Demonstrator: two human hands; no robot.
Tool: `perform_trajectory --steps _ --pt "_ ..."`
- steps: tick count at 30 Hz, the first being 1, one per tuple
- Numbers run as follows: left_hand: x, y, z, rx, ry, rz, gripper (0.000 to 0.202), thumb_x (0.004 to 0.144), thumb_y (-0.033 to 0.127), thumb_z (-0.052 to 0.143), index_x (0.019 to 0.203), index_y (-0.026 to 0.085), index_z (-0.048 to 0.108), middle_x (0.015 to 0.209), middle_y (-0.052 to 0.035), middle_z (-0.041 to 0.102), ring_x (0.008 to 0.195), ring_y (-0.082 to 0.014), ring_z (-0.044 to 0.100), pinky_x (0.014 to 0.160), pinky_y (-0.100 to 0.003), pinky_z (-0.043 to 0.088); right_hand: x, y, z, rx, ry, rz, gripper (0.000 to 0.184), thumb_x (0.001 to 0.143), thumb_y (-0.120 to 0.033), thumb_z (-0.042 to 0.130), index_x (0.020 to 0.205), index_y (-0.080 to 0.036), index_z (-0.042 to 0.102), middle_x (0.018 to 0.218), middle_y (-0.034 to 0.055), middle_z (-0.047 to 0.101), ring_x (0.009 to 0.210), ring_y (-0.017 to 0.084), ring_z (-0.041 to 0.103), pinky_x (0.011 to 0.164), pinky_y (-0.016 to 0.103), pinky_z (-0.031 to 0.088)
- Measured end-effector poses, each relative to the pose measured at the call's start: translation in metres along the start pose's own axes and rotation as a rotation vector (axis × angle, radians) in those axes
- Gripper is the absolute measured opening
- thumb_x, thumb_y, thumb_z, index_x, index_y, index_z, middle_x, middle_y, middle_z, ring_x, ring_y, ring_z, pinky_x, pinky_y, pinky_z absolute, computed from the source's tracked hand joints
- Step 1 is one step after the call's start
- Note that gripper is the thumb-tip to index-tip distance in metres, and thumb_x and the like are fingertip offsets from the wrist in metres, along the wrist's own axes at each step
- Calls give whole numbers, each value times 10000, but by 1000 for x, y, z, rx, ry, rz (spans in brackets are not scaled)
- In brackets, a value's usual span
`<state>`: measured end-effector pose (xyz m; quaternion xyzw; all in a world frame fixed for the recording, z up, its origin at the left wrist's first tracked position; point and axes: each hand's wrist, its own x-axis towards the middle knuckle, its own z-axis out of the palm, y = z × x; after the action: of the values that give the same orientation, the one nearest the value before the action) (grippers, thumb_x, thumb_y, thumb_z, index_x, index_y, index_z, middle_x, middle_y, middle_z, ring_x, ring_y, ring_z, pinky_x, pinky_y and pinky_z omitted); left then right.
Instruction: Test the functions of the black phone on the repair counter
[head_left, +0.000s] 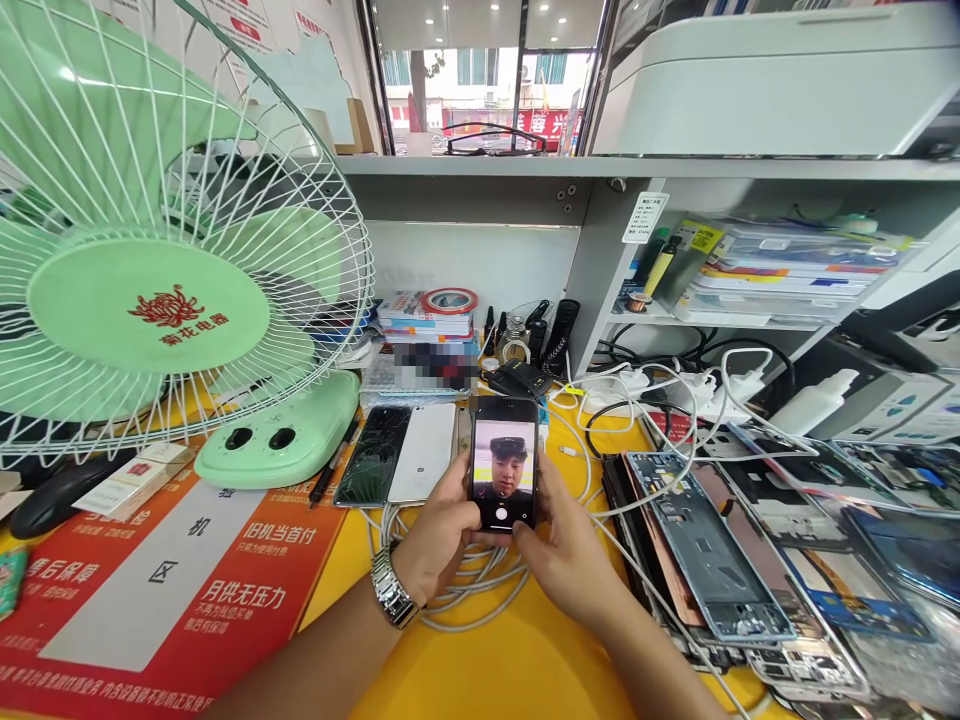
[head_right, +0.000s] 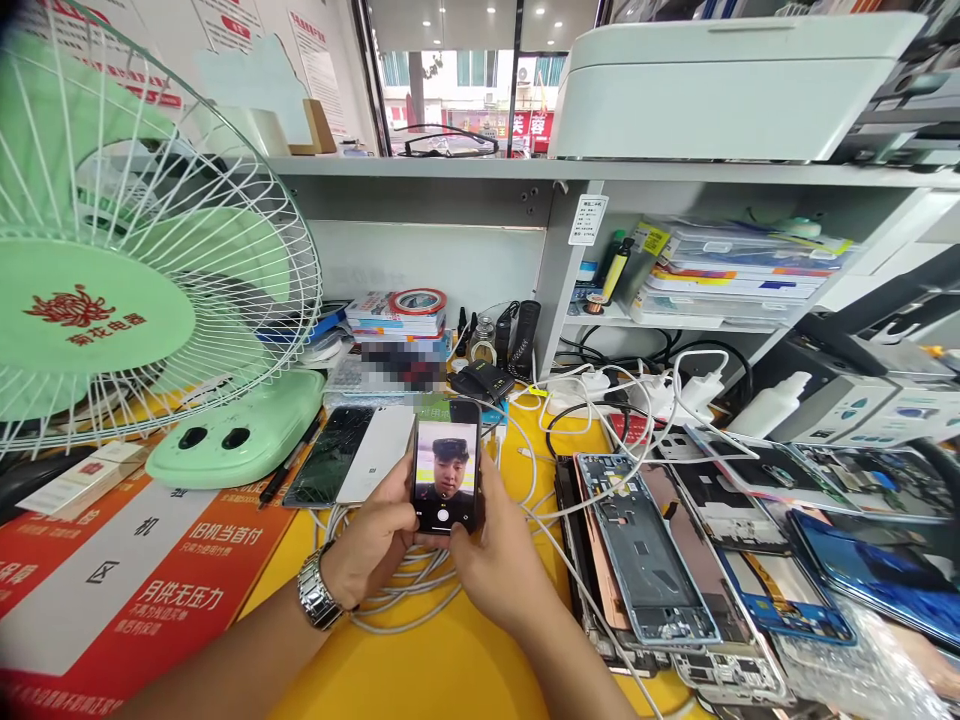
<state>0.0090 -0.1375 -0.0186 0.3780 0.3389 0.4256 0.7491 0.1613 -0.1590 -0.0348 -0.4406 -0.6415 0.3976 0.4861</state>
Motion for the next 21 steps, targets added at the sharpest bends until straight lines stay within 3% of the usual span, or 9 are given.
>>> perform_trajectory --steps 11,21 --pt "-1 0 1 -15 -5 6 797 608 36 492 1364 278 428 1229 -77 628 979 -275 641 643 -305 571 0 -5 2 -33 15 -21 832 730 18 501 1477 -268 273 1338 58 553 1222 223 545 1059 406 430" --pt "-2 -3 -1 23 32 13 760 640 50 509 1362 272 415 1292 -83 583 1091 -304 587 710 -345 583 0 -13 4 -93 56 -31 872 687 38 507 1469 -270 275 1365 55 540 1252 234 526 1074 417 415"
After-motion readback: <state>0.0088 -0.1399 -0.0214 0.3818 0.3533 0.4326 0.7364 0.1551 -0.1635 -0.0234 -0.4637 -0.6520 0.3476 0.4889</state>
